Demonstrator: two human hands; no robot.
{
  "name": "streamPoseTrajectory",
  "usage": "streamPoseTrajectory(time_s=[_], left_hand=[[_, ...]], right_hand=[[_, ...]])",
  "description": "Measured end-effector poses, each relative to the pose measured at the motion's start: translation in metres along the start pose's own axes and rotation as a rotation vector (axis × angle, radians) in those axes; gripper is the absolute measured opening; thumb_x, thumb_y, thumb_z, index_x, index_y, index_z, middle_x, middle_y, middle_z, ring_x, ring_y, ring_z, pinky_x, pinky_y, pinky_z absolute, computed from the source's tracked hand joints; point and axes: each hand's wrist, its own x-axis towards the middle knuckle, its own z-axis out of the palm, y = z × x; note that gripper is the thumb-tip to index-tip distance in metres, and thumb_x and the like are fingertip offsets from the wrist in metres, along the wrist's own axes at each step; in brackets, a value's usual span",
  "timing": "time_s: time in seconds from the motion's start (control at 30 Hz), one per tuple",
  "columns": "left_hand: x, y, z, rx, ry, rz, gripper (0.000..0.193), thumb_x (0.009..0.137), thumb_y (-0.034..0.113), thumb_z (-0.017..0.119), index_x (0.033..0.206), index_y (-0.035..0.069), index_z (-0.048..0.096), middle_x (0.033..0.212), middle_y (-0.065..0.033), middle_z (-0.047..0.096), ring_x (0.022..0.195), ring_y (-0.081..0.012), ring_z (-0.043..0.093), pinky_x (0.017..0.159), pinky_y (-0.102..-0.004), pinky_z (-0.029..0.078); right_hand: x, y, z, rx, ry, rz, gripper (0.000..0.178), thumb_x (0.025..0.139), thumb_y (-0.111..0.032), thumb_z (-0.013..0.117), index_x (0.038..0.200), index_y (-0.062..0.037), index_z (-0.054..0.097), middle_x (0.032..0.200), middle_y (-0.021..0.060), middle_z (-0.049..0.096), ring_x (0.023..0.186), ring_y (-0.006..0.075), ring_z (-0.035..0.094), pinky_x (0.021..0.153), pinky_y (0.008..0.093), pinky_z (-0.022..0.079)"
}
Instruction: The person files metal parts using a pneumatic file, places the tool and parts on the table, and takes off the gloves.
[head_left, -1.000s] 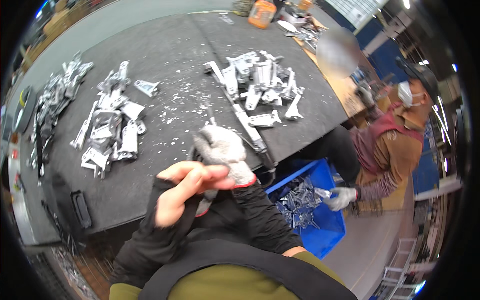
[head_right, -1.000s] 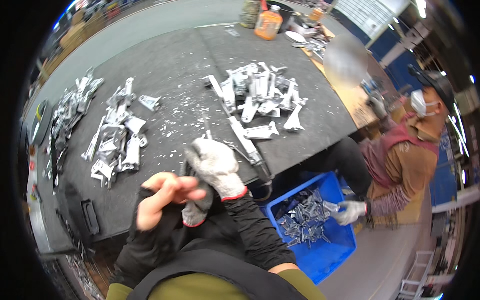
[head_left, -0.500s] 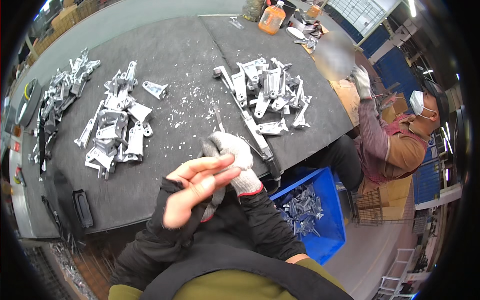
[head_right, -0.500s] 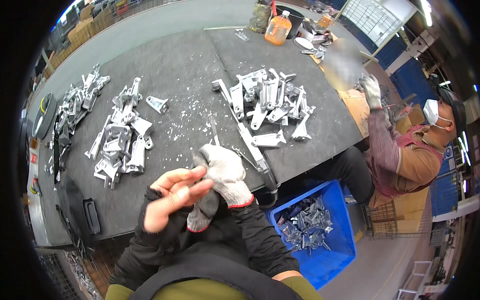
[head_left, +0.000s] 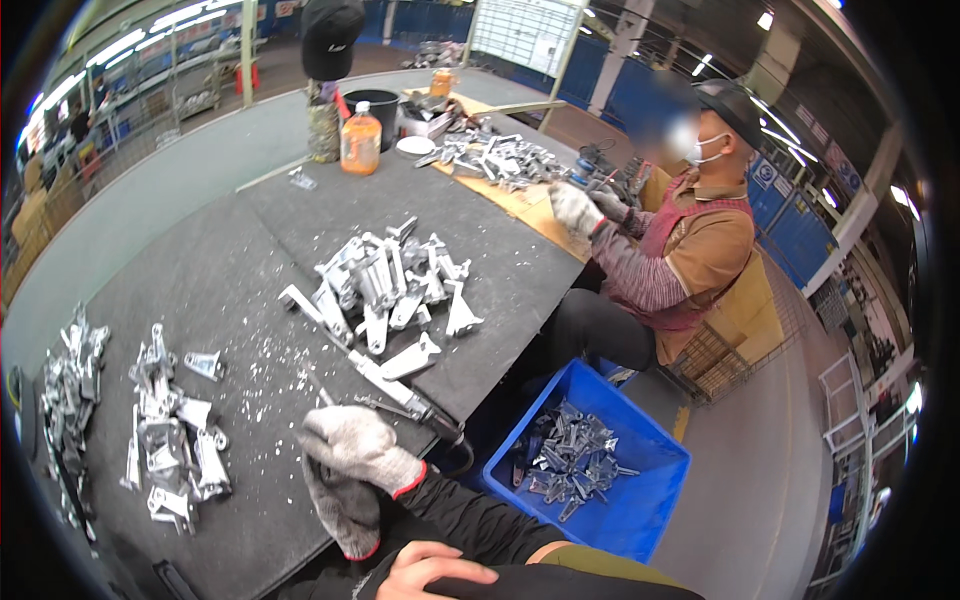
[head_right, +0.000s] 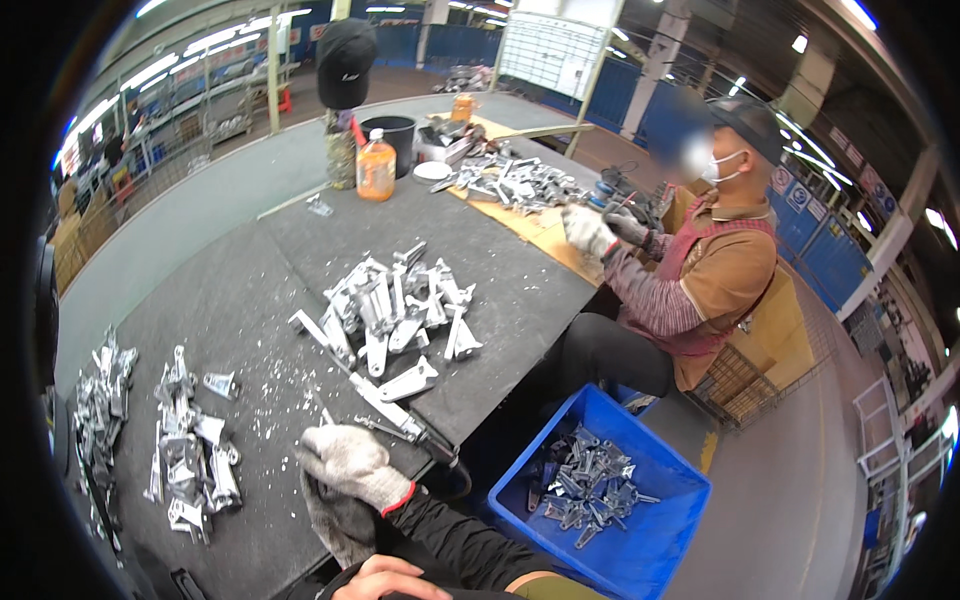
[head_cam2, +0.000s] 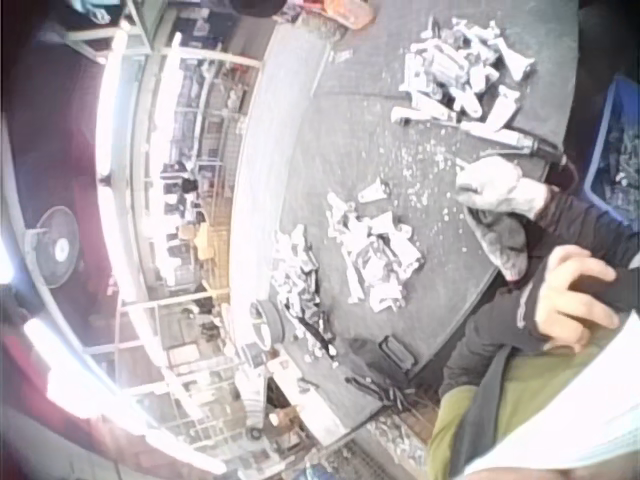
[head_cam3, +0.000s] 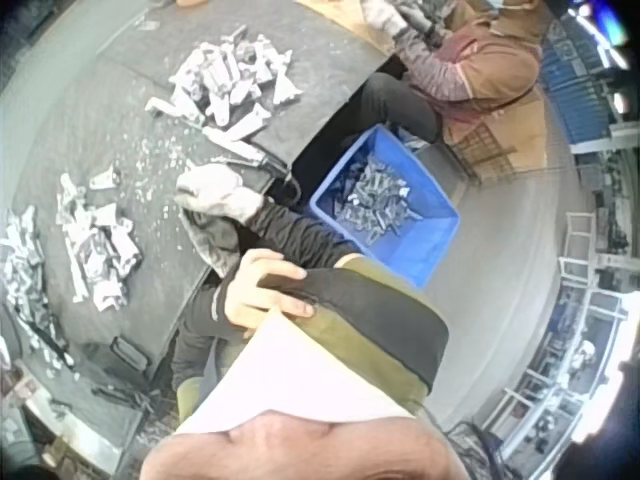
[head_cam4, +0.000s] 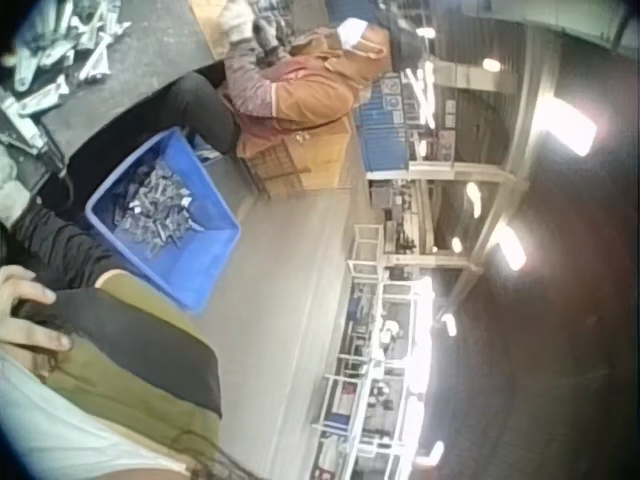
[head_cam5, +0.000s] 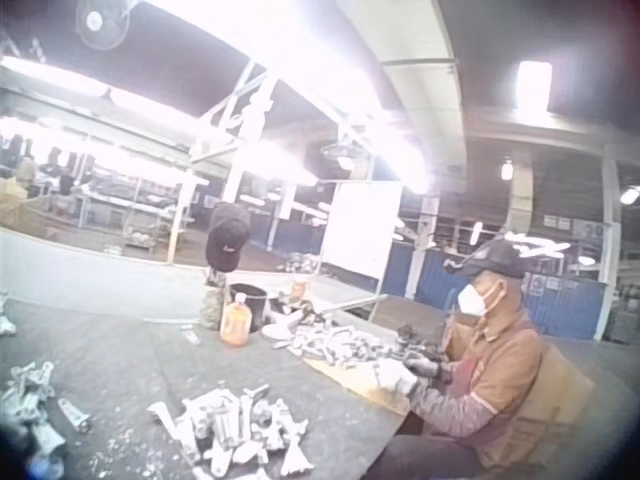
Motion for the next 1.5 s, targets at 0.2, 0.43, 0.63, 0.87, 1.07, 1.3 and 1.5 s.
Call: streamPoseTrajectory(time_s=[0.2, 0.43, 0.63, 0.87, 1.07, 1.3, 1.5], left_hand=[[0.035, -0.009, 0.004, 0.208, 0.329, -0.237, 0.017, 0.078, 0.017, 0.077, 0.079, 0.005, 0.065, 0.095, -0.0165, 0.076, 0.085, -0.0365, 0.068, 0.077, -0.0501, 0.053], [0.051, -0.037, 0.008, -0.055, -0.066, -0.206, 0.018, 0.081, 0.018, 0.07, 0.07, 0.011, 0.058, 0.08, -0.01, 0.072, 0.078, -0.0344, 0.07, 0.075, -0.0519, 0.053], [0.029, -0.046, 0.036, 0.151, 0.027, -0.242, 0.015, 0.075, 0.024, 0.07, 0.071, 0.013, 0.061, 0.083, -0.0061, 0.074, 0.084, -0.0338, 0.07, 0.08, -0.0519, 0.052], [0.072, -0.047, 0.029, 0.543, 0.064, -0.31, 0.023, 0.068, 0.033, 0.069, 0.076, 0.011, 0.067, 0.087, -0.0087, 0.074, 0.09, -0.0335, 0.068, 0.085, -0.0505, 0.051], [0.05, -0.038, 0.011, 0.121, 0.13, -0.25, 0.025, 0.092, 0.027, 0.064, 0.081, 0.005, 0.064, 0.089, -0.0194, 0.073, 0.077, -0.0382, 0.068, 0.078, -0.051, 0.056], [0.029, -0.007, 0.022, 0.192, -0.097, -0.156, 0.026, 0.088, 0.03, 0.066, 0.076, 0.007, 0.065, 0.089, -0.0123, 0.075, 0.095, -0.0385, 0.068, 0.084, -0.0521, 0.051], [-0.018, 0.03, -0.037, 0.326, 0.316, -0.353, 0.017, 0.099, 0.016, 0.062, 0.101, -0.001, 0.066, 0.116, -0.0221, 0.067, 0.118, -0.0384, 0.061, 0.091, -0.0477, 0.053]], right_hand=[[0.001, 0.006, 0.002, 0.083, 0.0, -0.022, 0.034, 0.099, -0.038, 0.06, 0.091, -0.0057, 0.061, 0.083, 0.0187, 0.066, 0.083, 0.0409, 0.067, 0.07, 0.049, 0.053], [0.001, 0.007, -0.011, 0.273, -0.123, 0.058, 0.032, 0.098, -0.037, 0.059, 0.096, -0.0052, 0.061, 0.087, 0.0195, 0.066, 0.087, 0.0413, 0.067, 0.076, 0.0508, 0.052], [0.0, 0.01, -0.017, 0.314, -0.115, 0.052, 0.032, 0.098, -0.037, 0.06, 0.095, -0.0054, 0.061, 0.086, 0.0199, 0.066, 0.086, 0.0421, 0.067, 0.076, 0.0519, 0.052], [-0.002, 0.012, -0.012, 0.329, -0.03, -0.012, 0.034, 0.099, -0.038, 0.06, 0.091, -0.0057, 0.061, 0.08, 0.0193, 0.065, 0.077, 0.0411, 0.068, 0.068, 0.0496, 0.053], [-0.003, 0.012, -0.02, 0.33, -0.014, -0.028, 0.035, 0.099, -0.039, 0.06, 0.091, -0.0056, 0.061, 0.08, 0.0198, 0.065, 0.079, 0.042, 0.067, 0.069, 0.0497, 0.053], [-0.001, 0.013, -0.008, 0.292, -0.04, -0.009, 0.033, 0.098, -0.037, 0.061, 0.098, -0.0042, 0.062, 0.091, 0.0203, 0.068, 0.088, 0.0396, 0.068, 0.076, 0.0473, 0.053], [-0.037, 0.001, -0.052, 0.852, 0.35, 0.41, 0.031, 0.104, -0.034, 0.061, 0.101, -0.004, 0.068, 0.086, 0.0043, 0.067, 0.077, 0.0139, 0.063, 0.069, 0.0325, 0.052]])
